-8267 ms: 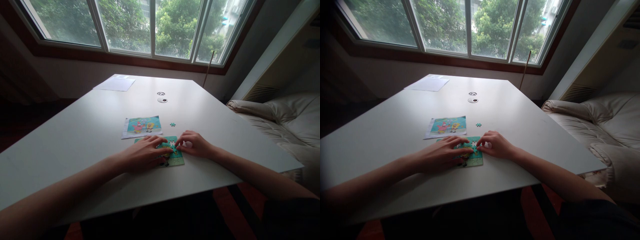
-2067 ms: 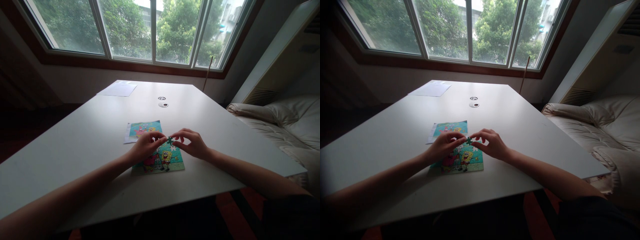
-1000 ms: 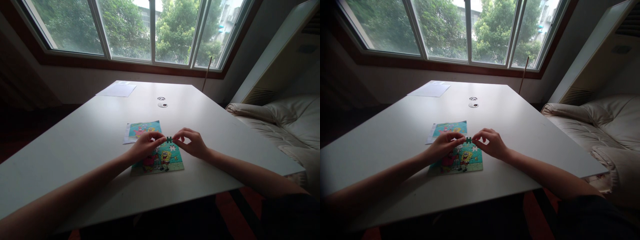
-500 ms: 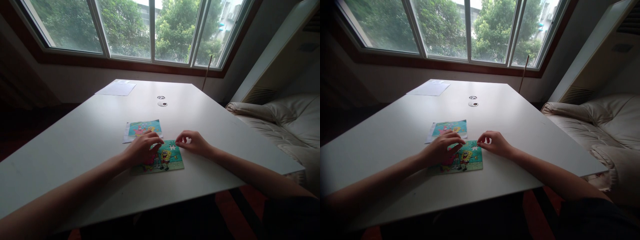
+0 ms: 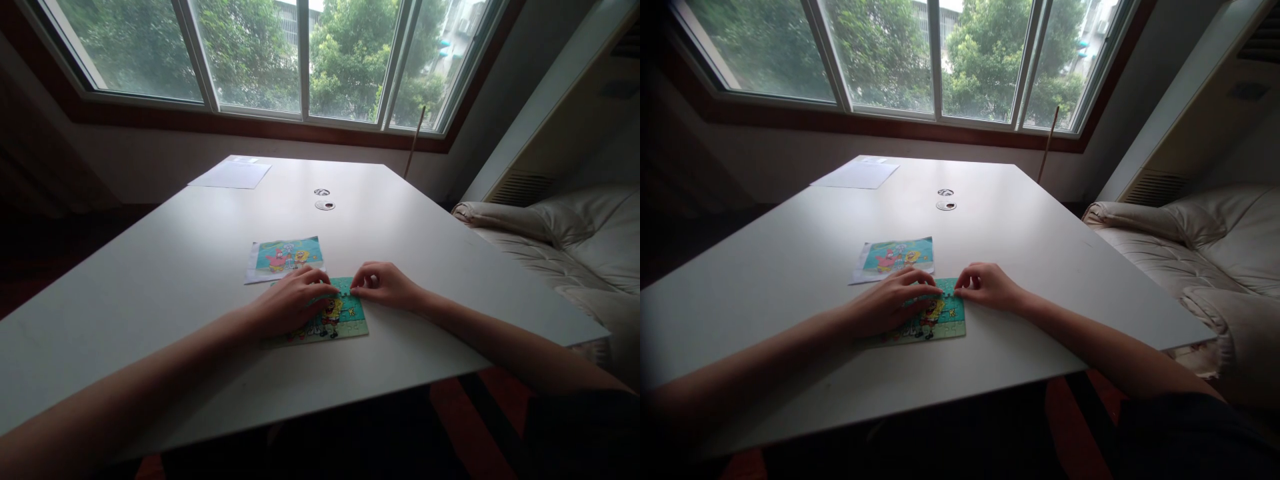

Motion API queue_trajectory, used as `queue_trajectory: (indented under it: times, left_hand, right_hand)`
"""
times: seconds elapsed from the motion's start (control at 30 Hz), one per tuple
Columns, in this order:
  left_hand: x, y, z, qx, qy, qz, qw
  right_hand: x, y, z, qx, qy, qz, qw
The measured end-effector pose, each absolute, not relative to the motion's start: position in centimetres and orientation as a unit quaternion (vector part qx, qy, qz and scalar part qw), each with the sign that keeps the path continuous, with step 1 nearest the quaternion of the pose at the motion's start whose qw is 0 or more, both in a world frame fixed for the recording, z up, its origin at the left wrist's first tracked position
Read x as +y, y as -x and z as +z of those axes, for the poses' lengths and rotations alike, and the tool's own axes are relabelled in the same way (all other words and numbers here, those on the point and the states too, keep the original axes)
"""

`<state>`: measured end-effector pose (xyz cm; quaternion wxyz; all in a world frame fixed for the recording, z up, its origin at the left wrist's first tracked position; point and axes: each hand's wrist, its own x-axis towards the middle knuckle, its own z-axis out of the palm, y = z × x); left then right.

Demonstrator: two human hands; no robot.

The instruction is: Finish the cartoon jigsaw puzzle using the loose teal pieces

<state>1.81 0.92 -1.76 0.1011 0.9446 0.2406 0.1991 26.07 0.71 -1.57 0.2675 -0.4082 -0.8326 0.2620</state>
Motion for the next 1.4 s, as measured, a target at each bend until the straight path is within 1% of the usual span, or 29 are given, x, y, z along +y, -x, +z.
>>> queue_trajectory:
  times: [0.23,0.67,0.9,1.13,1.4]
  left_hand:
    - [0.69,-1.92,-1.74,0.245,-0.952,0.166,0.073]
    - [0.71,-2.01,-1.74,0.245,-0.956,0.154,0.049]
    - [0.68,-2.1,-1.69,0.253,-0.956,0.141,0.044]
    - [0.62,-2.15,-1.69,0.25,-0.959,0.133,0.027]
    - [0.37,-2.33,-1.24,0.245,-0.963,0.115,0.005]
  right_hand:
    - [0.74,-26.27,-1.33,-0.837,0.405,0.256,0.264]
    - [0.76,-25.91,-1.37,-0.831,0.436,0.221,0.265]
    - [0.86,-25.63,-0.94,-0.818,0.464,0.247,0.236]
    - [0.82,-25.41,-1.29,-0.81,0.473,0.23,0.261]
    - [0.8,-25.38,-1.23,-0.817,0.464,0.23,0.253]
